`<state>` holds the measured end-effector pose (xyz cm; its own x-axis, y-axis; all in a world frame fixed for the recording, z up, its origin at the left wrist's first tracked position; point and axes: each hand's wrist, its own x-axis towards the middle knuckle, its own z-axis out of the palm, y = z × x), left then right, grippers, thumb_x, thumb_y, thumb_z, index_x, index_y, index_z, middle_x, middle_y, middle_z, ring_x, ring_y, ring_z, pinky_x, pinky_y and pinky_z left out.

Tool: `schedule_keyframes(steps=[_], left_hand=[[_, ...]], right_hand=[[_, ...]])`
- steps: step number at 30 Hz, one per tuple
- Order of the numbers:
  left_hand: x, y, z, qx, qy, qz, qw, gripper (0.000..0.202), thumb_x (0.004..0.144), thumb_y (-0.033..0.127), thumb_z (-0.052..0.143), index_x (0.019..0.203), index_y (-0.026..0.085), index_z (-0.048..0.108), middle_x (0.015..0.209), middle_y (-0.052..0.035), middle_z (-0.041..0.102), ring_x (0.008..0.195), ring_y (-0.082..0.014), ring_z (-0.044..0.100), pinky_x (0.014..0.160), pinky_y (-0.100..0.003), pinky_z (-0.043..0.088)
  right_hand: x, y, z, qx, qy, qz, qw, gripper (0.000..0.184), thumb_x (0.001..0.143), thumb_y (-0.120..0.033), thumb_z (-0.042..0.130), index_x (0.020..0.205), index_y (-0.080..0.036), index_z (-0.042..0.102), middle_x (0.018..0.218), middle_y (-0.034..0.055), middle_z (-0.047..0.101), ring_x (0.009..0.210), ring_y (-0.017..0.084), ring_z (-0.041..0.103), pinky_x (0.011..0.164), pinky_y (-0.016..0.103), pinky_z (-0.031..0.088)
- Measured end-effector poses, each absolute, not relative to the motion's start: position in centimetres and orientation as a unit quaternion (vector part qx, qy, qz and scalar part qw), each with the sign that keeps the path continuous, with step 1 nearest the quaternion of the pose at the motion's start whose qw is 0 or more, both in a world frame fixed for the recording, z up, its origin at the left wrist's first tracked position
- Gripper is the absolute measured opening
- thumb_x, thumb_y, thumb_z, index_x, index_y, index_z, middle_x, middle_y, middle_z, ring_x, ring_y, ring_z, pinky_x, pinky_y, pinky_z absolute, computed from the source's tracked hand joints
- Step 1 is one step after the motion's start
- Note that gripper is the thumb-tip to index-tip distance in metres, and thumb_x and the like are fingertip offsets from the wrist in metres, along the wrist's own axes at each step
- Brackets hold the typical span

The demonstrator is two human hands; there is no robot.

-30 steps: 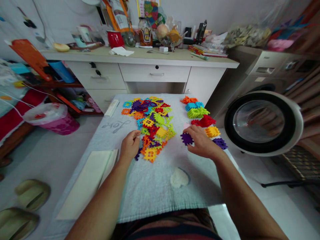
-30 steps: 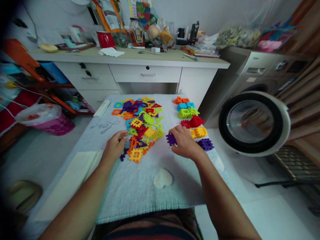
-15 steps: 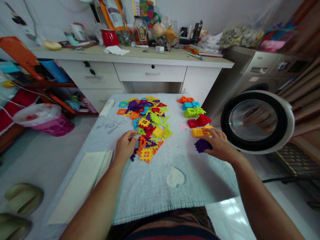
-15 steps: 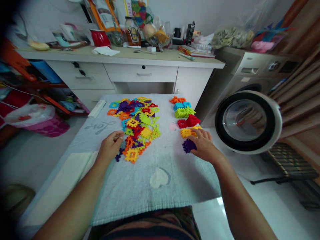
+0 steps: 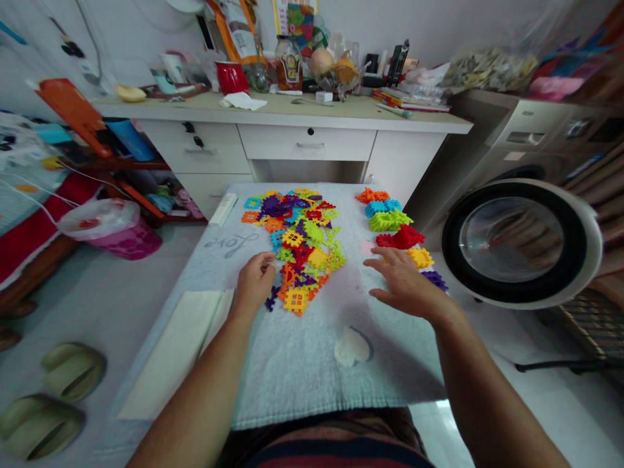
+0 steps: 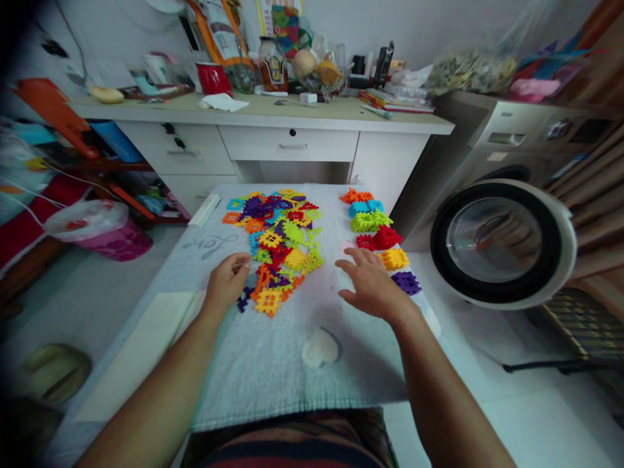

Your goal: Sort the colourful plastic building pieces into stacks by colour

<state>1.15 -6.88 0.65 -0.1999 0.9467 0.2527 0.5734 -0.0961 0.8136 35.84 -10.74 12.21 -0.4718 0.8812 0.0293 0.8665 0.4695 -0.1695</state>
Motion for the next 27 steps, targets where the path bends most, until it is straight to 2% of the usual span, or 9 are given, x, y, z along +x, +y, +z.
schedule_keyframes(steps=[3,5,11,14,17,20,24,27], left_hand=[[1.0,-7.0,1.1,0.611,0.652,0.41,0.184,0.03,0.084,0.03,0.051,0.106,0.02,0.068,0.106,-0.0073,0.072,0.092,-0.0205,0.068,0.09,-0.035,0.053],[1.0,-7.2,1.5,0.63,0.663,0.368,0.17,0.027,0.084,0.029,0.051,0.103,0.02,0.068,0.103,-0.0071,0.07,0.092,-0.0205,0.067,0.09,-0.035,0.052],[1.3,-7.9,2.8,0.67,0.687,0.259,0.112,0.025,0.09,0.032,0.048,0.094,0.02,0.069,0.096,-0.0071,0.065,0.095,-0.0214,0.064,0.092,-0.033,0.049],[1.4,-8.3,3.5,0.662,0.713,0.207,0.1,0.027,0.092,0.037,0.046,0.093,0.021,0.069,0.095,-0.007,0.062,0.096,-0.0221,0.063,0.09,-0.033,0.048],[1.4,-8.7,4.1,0.647,0.732,0.179,0.119,0.032,0.094,0.043,0.043,0.095,0.022,0.068,0.095,-0.0068,0.061,0.094,-0.0222,0.064,0.086,-0.033,0.049],[1.2,-8.9,4.4,0.655,0.722,0.176,0.137,0.032,0.095,0.044,0.043,0.095,0.022,0.067,0.096,-0.0069,0.06,0.097,-0.0228,0.064,0.088,-0.034,0.049],[0.8,-9.0,4.3,0.677,0.688,0.194,0.178,0.024,0.09,0.038,0.051,0.097,0.021,0.066,0.1,-0.0065,0.06,0.097,-0.0215,0.064,0.09,-0.034,0.049],[0.7,-8.8,4.2,0.67,0.658,0.246,0.24,0.028,0.083,0.04,0.058,0.103,0.021,0.066,0.108,-0.0073,0.059,0.092,-0.0208,0.065,0.087,-0.036,0.052]], right_hand=[[30.7,-10.1,11.5,-0.461,-0.875,0.134,0.061,0.043,0.086,-0.026,0.066,0.128,-0.017,0.064,0.129,0.0154,0.062,0.118,0.029,0.056,0.103,0.045,0.043],[27.6,-9.8,10.4,-0.446,-0.88,0.15,0.066,0.035,0.089,-0.021,0.061,0.123,-0.014,0.066,0.116,0.0144,0.066,0.109,0.025,0.059,0.1,0.039,0.044],[23.1,-9.4,6.0,-0.453,-0.876,0.112,0.121,0.036,0.09,-0.022,0.062,0.125,-0.015,0.066,0.117,0.014,0.062,0.107,0.026,0.053,0.096,0.038,0.042],[23.0,-9.3,4.6,-0.45,-0.877,0.111,0.128,0.03,0.092,-0.02,0.06,0.12,-0.016,0.069,0.11,0.0124,0.064,0.102,0.025,0.053,0.091,0.037,0.042],[23.2,-9.1,3.7,-0.448,-0.874,0.111,0.153,0.025,0.092,-0.02,0.06,0.115,-0.016,0.071,0.102,0.0112,0.065,0.097,0.025,0.054,0.088,0.036,0.042],[23.4,-9.0,3.1,-0.447,-0.866,0.109,0.194,0.021,0.091,-0.019,0.06,0.108,-0.017,0.072,0.1,0.0108,0.065,0.096,0.024,0.054,0.088,0.037,0.041],[23.7,-8.9,2.9,-0.438,-0.855,0.109,0.257,0.018,0.091,-0.019,0.057,0.102,-0.018,0.071,0.097,0.0101,0.065,0.093,0.024,0.055,0.086,0.037,0.042],[24.1,-8.6,2.8,-0.442,-0.838,0.113,0.299,0.017,0.092,-0.02,0.053,0.097,-0.018,0.069,0.093,0.0099,0.066,0.091,0.024,0.056,0.086,0.037,0.044]])
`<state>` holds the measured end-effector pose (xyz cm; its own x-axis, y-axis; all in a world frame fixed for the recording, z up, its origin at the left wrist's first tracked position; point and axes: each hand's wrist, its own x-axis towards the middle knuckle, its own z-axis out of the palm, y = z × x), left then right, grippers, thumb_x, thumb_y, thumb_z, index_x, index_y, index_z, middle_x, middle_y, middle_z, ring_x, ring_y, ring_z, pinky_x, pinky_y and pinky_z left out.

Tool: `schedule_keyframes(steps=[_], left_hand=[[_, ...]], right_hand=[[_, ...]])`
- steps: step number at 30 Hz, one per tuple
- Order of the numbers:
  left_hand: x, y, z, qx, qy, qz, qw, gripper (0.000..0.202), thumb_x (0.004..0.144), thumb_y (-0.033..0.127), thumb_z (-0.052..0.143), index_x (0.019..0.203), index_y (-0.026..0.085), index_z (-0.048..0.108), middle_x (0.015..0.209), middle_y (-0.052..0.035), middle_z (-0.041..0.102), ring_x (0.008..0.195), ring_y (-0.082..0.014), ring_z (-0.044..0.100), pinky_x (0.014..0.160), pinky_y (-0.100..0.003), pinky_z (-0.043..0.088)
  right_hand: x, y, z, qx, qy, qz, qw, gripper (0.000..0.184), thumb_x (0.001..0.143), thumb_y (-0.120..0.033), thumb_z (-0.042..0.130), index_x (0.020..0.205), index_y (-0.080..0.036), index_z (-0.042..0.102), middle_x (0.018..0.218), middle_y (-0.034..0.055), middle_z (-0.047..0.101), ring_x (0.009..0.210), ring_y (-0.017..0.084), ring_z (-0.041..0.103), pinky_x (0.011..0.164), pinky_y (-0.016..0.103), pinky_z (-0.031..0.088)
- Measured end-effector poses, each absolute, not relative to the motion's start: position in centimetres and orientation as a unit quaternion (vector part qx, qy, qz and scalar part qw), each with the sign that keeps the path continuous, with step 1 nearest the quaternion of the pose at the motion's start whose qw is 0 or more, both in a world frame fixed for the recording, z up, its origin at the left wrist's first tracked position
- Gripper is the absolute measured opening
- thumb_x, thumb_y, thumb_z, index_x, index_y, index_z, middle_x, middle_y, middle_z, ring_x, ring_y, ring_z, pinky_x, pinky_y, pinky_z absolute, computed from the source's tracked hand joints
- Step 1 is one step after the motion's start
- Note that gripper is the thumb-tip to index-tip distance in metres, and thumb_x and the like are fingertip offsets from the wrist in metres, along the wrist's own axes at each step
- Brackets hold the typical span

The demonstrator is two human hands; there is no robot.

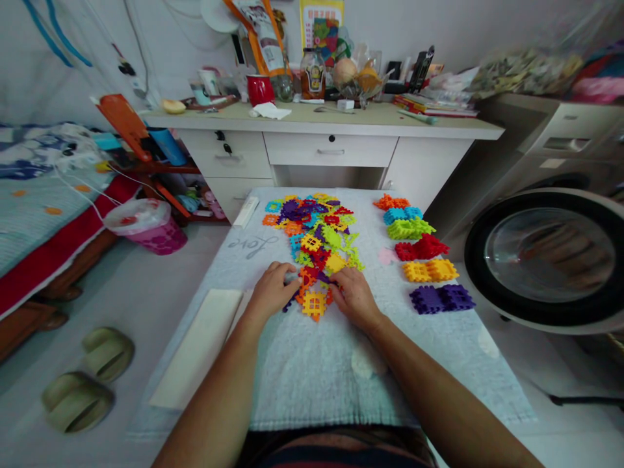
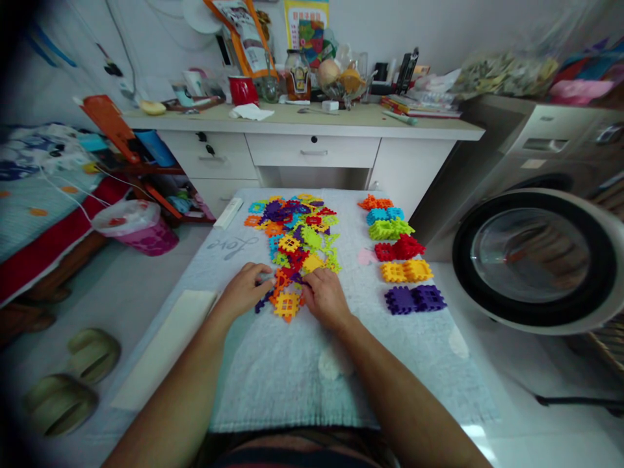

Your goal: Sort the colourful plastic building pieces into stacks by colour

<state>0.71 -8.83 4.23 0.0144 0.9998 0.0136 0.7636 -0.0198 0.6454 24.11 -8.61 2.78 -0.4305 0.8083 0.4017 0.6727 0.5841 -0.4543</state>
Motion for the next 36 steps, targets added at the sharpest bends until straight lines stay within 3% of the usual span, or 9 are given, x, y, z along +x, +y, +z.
schedule_keyframes(steps=[7,10,13,17,20,23,27,36], left_hand=[[1.2,-8.5,3.8,0.602,0.581,0.388,0.387,0.035,0.073,0.033,0.062,0.106,0.02,0.064,0.118,-0.0086,0.06,0.113,-0.0243,0.061,0.088,-0.037,0.056],[1.2,-8.4,3.7,0.605,0.575,0.4,0.377,0.035,0.074,0.031,0.061,0.107,0.021,0.063,0.12,-0.0087,0.059,0.117,-0.0246,0.059,0.091,-0.039,0.054],[1.0,-8.6,4.1,0.64,0.586,0.365,0.337,0.039,0.075,0.039,0.066,0.11,0.022,0.063,0.124,-0.0088,0.056,0.119,-0.0259,0.057,0.101,-0.044,0.05],[1.1,-9.5,5.2,0.709,0.599,0.234,0.29,0.07,0.059,0.05,0.083,0.121,0.025,0.061,0.135,-0.01,0.048,0.134,-0.0332,0.043,0.116,-0.051,0.036],[1.5,-10.5,5.9,0.742,0.587,0.147,0.29,0.102,0.044,0.055,0.089,0.135,0.026,0.052,0.148,-0.0125,0.037,0.141,-0.0379,0.034,0.118,-0.052,0.032],[2.1,-11.0,5.7,0.766,0.566,0.108,0.285,0.113,0.041,0.056,0.09,0.142,0.03,0.045,0.152,-0.0118,0.032,0.143,-0.0387,0.031,0.118,-0.052,0.03],[2.4,-10.9,4.7,0.768,0.576,0.126,0.248,0.105,0.044,0.047,0.09,0.139,0.033,0.048,0.15,-0.011,0.036,0.139,-0.0392,0.036,0.115,-0.053,0.033],[1.7,-9.5,3.6,0.748,0.566,0.234,0.256,0.065,0.063,0.022,0.074,0.126,0.025,0.058,0.137,-0.0095,0.048,0.133,-0.0314,0.045,0.116,-0.048,0.037]], right_hand=[[25.2,-7.7,2.0,-0.508,-0.75,0.182,0.382,0.018,0.091,-0.022,0.051,0.103,-0.02,0.064,0.087,0.0063,0.067,0.082,0.021,0.061,0.08,0.034,0.049],[25.7,-7.5,2.0,-0.535,-0.72,0.212,0.389,0.019,0.09,-0.023,0.051,0.105,-0.021,0.062,0.083,0.004,0.066,0.078,0.02,0.061,0.075,0.033,0.049],[26.0,-7.3,1.9,-0.539,-0.72,0.2,0.388,0.014,0.088,-0.022,0.051,0.096,-0.021,0.062,0.084,0.0053,0.067,0.08,0.021,0.061,0.076,0.034,0.049],[26.1,-7.2,1.7,-0.53,-0.736,0.175,0.383,0.017,0.082,-0.021,0.057,0.098,-0.02,0.063,0.088,0.0068,0.066,0.084,0.023,0.06,0.082,0.038,0.049],[26.2,-7.1,1.4,-0.518,-0.751,0.159,0.377,0.025,0.077,-0.019,0.061,0.102,-0.019,0.063,0.092,0.0083,0.066,0.088,0.024,0.06,0.085,0.04,0.048],[26.1,-7.1,1.3,-0.517,-0.76,0.154,0.363,0.029,0.077,-0.016,0.06,0.105,-0.018,0.064,0.092,0.0085,0.067,0.088,0.024,0.06,0.086,0.04,0.048],[26.1,-7.1,1.5,-0.516,-0.775,0.157,0.331,0.033,0.079,-0.014,0.059,0.111,-0.017,0.066,0.09,0.0071,0.068,0.089,0.024,0.059,0.087,0.039,0.046],[25.8,-7.1,1.7,-0.517,-0.787,0.14,0.307,0.03,0.082,-0.014,0.058,0.109,-0.017,0.071,0.09,0.0081,0.067,0.089,0.023,0.058,0.086,0.037,0.046]])
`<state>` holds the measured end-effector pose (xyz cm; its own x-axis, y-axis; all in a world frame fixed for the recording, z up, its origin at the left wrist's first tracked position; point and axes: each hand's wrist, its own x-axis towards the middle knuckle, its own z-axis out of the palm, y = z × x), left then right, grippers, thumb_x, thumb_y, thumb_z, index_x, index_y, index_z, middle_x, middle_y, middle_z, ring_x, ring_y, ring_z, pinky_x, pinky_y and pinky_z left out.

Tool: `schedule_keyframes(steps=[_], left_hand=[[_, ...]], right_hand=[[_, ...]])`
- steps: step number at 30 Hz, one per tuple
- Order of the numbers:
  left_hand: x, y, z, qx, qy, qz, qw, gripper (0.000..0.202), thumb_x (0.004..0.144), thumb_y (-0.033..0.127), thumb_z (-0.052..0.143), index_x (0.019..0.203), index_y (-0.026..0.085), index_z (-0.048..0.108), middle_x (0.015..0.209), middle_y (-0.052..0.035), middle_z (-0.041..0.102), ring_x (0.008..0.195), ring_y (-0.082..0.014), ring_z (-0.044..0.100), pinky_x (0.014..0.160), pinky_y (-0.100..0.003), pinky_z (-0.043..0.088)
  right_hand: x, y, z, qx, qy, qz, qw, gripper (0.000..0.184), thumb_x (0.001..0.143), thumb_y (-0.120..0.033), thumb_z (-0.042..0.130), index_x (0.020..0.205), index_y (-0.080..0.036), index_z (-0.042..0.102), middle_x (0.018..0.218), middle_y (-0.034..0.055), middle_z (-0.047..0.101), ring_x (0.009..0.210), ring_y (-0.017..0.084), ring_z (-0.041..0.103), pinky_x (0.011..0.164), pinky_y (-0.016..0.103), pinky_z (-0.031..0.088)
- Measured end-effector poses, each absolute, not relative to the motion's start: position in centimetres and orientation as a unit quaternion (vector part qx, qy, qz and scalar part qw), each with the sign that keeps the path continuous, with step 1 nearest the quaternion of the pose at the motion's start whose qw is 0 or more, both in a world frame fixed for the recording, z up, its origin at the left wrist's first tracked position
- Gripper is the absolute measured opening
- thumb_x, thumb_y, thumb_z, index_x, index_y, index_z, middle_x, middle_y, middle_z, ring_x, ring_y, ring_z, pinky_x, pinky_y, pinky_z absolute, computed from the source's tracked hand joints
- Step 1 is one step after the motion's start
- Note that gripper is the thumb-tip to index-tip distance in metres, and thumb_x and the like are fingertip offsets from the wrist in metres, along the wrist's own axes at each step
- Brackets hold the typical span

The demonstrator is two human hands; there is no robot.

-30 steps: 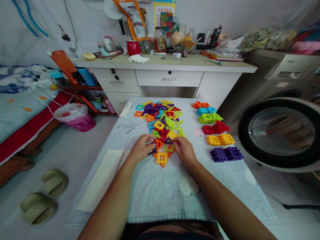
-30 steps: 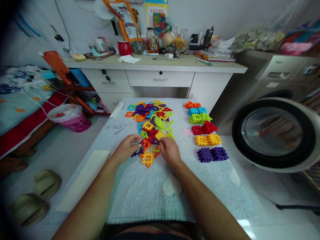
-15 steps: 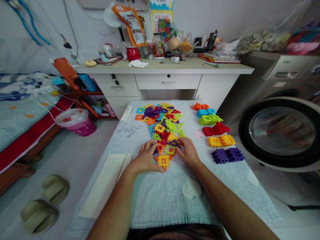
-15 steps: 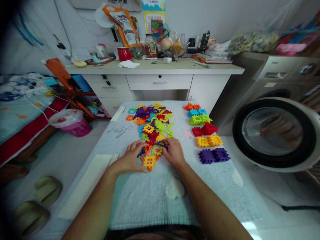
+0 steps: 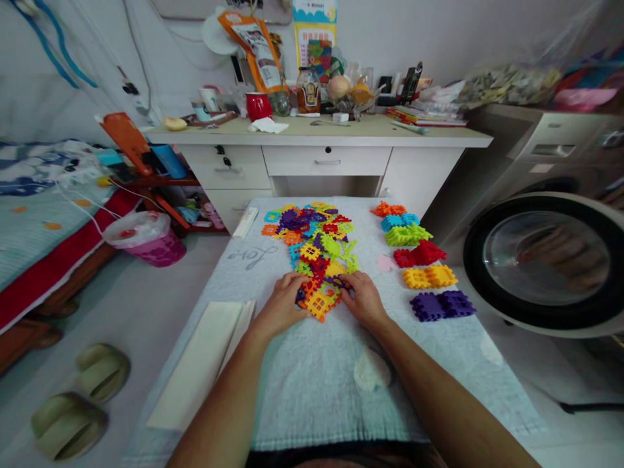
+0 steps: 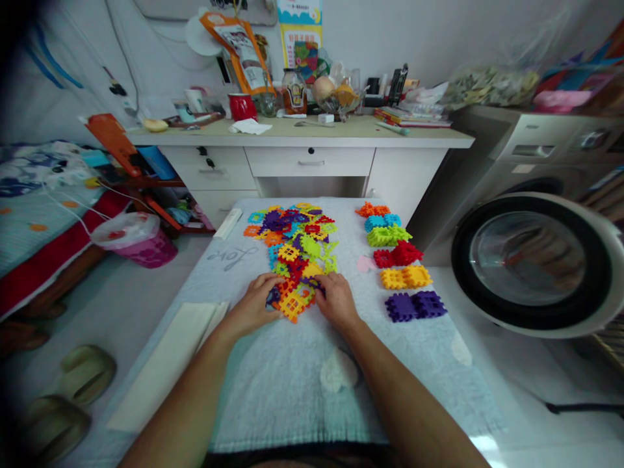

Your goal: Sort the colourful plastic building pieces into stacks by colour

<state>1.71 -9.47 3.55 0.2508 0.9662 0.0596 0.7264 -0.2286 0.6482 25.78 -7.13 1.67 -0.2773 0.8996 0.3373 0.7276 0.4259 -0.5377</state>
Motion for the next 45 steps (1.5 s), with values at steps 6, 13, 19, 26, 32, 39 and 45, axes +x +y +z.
schedule_keyframes(steps=[6,13,19,26,32,39,45], left_hand=[[1.4,-9.1,3.5,0.737,0.571,0.258,0.253,0.06,0.064,0.013,0.067,0.124,0.023,0.06,0.135,-0.0087,0.052,0.13,-0.0283,0.049,0.116,-0.045,0.037],[1.5,-9.0,3.6,0.729,0.573,0.27,0.258,0.062,0.066,0.015,0.067,0.126,0.024,0.057,0.134,-0.0093,0.05,0.132,-0.0277,0.048,0.117,-0.046,0.037],[1.5,-9.0,3.1,0.736,0.565,0.277,0.251,0.063,0.066,0.015,0.066,0.127,0.023,0.056,0.136,-0.0095,0.049,0.134,-0.0273,0.047,0.118,-0.045,0.036],[0.8,-8.6,3.0,0.728,0.565,0.276,0.274,0.06,0.069,0.015,0.057,0.129,0.023,0.055,0.135,-0.0089,0.052,0.133,-0.0248,0.048,0.117,-0.042,0.037],[0.7,-8.2,2.7,0.714,0.632,0.235,0.188,0.044,0.077,0.026,0.06,0.121,0.02,0.061,0.116,-0.0101,0.063,0.116,-0.0274,0.058,0.106,-0.044,0.044],[0.2,-8.1,2.4,0.659,0.689,0.226,0.2,0.032,0.078,0.027,0.063,0.109,0.023,0.062,0.097,-0.0046,0.064,0.088,-0.0196,0.063,0.077,-0.03,0.051],[0.2,-8.0,2.4,0.641,0.683,0.268,0.227,0.031,0.075,0.021,0.06,0.105,0.023,0.064,0.084,-0.001,0.062,0.076,-0.0172,0.061,0.071,-0.029,0.049]], right_hand=[[25.8,-7.0,1.8,-0.514,-0.782,0.157,0.316,0.028,0.082,-0.013,0.058,0.107,-0.018,0.071,0.085,0.0055,0.066,0.085,0.021,0.059,0.085,0.035,0.047],[25.7,-7.4,1.8,-0.536,-0.784,0.112,0.291,0.034,0.083,-0.021,0.064,0.116,-0.016,0.067,0.103,0.0122,0.063,0.099,0.027,0.055,0.09,0.039,0.045],[25.9,-7.4,2.0,-0.535,-0.795,0.106,0.266,0.035,0.086,-0.023,0.064,0.12,-0.017,0.065,0.11,0.0134,0.064,0.102,0.028,0.053,0.092,0.041,0.044],[25.6,-7.3,1.9,-0.526,-0.801,0.122,0.26,0.034,0.083,-0.015,0.061,0.116,-0.019,0.067,0.107,0.0113,0.067,0.101,0.026,0.056,0.093,0.039,0.043],[25.3,-7.5,2.2,-0.526,-0.792,0.143,0.276,0.035,0.079,-0.008,0.057,0.111,-0.019,0.066,0.099,0.0088,0.067,0.098,0.024,0.057,0.093,0.037,0.045],[25.4,-7.9,2.2,-0.54,-0.792,0.126,0.255,0.027,0.083,-0.012,0.058,0.109,-0.019,0.065,0.104,0.0107,0.064,0.099,0.024,0.056,0.093,0.037,0.045],[25.8,-7.9,2.8,-0.528,-0.782,0.14,0.298,0.022,0.083,-0.01,0.059,0.102,-0.02,0.065,0.098,0.0086,0.065,0.096,0.023,0.058,0.09,0.036,0.046]])
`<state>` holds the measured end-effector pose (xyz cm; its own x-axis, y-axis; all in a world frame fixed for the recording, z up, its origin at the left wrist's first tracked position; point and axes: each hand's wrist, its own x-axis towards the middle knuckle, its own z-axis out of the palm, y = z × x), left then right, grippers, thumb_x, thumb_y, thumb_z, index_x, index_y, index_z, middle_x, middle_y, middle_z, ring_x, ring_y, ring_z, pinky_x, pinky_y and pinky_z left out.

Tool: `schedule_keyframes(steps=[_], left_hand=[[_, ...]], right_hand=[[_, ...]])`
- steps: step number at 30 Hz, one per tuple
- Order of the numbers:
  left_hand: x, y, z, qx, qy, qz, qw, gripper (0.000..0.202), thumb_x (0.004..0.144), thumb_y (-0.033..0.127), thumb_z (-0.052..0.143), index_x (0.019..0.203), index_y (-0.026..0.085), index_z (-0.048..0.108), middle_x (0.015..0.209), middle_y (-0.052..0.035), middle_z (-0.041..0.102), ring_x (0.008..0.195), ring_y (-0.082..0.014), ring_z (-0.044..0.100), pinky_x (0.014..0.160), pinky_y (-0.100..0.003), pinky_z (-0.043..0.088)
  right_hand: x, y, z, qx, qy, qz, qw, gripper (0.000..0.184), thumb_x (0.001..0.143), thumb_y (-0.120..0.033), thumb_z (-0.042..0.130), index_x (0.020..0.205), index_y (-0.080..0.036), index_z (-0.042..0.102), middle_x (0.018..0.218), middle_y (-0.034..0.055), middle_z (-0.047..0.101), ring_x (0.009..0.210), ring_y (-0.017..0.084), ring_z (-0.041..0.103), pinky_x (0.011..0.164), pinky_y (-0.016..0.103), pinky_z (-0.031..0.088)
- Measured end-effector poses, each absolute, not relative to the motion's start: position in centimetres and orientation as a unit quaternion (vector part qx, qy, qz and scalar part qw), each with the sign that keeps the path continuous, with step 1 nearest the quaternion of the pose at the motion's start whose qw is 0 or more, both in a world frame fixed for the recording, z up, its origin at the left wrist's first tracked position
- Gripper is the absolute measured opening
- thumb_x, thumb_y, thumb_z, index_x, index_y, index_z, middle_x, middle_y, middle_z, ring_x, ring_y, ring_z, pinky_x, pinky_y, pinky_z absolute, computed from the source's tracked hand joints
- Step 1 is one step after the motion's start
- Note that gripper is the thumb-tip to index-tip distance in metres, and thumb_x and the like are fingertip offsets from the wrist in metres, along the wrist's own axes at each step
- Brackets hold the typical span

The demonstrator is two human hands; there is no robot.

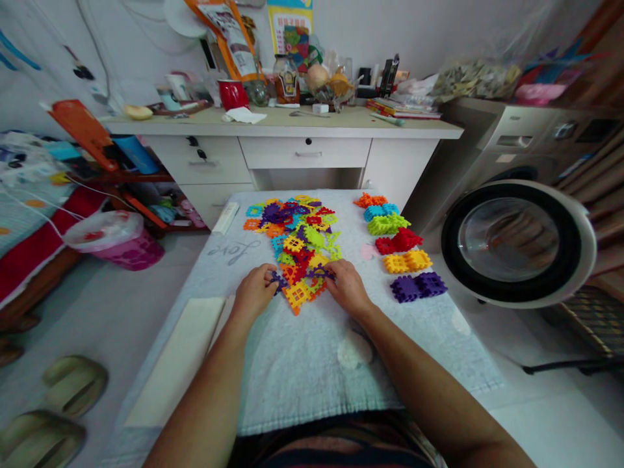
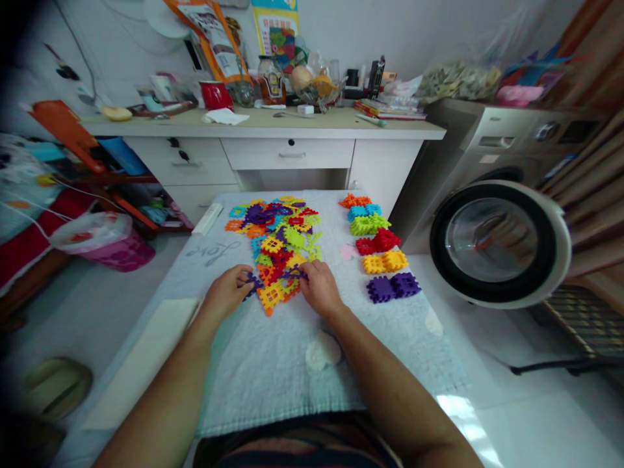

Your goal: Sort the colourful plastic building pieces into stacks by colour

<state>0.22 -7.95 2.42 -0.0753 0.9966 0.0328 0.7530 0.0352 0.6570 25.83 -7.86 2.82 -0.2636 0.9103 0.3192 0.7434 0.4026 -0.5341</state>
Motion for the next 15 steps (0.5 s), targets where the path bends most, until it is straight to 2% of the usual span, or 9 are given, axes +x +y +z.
schedule_keyframes(steps=[5,9,15], left_hand=[[0.3,-7.6,2.3,0.602,0.681,0.334,0.249,0.033,0.074,0.024,0.058,0.106,0.022,0.063,0.085,0.0002,0.059,0.072,-0.0149,0.061,0.07,-0.028,0.05],[0.5,-7.2,2.0,0.559,0.669,0.408,0.271,0.04,0.072,0.03,0.061,0.112,0.021,0.061,0.096,-0.0024,0.06,0.073,-0.0139,0.061,0.068,-0.028,0.051],[1.2,-7.4,2.4,0.529,0.644,0.444,0.329,0.047,0.07,0.04,0.065,0.111,0.02,0.062,0.104,-0.0054,0.065,0.072,-0.0135,0.061,0.064,-0.027,0.052]], right_hand=[[28.8,-8.2,6.4,-0.519,-0.78,0.149,0.315,0.009,0.083,-0.012,0.061,0.087,-0.02,0.064,0.089,0.0062,0.065,0.086,0.021,0.059,0.082,0.034,0.047],[34.1,-9.5,8.7,-0.541,-0.76,0.132,0.337,0.002,0.084,-0.021,0.063,0.085,-0.021,0.064,0.086,0.0051,0.066,0.081,0.02,0.061,0.076,0.033,0.048],[43.6,-12.8,8.5,-0.653,-0.642,0.039,0.401,0.019,0.082,-0.04,0.063,0.086,-0.021,0.066,0.083,0.006,0.067,0.072,0.02,0.061,0.07,0.035,0.05]])
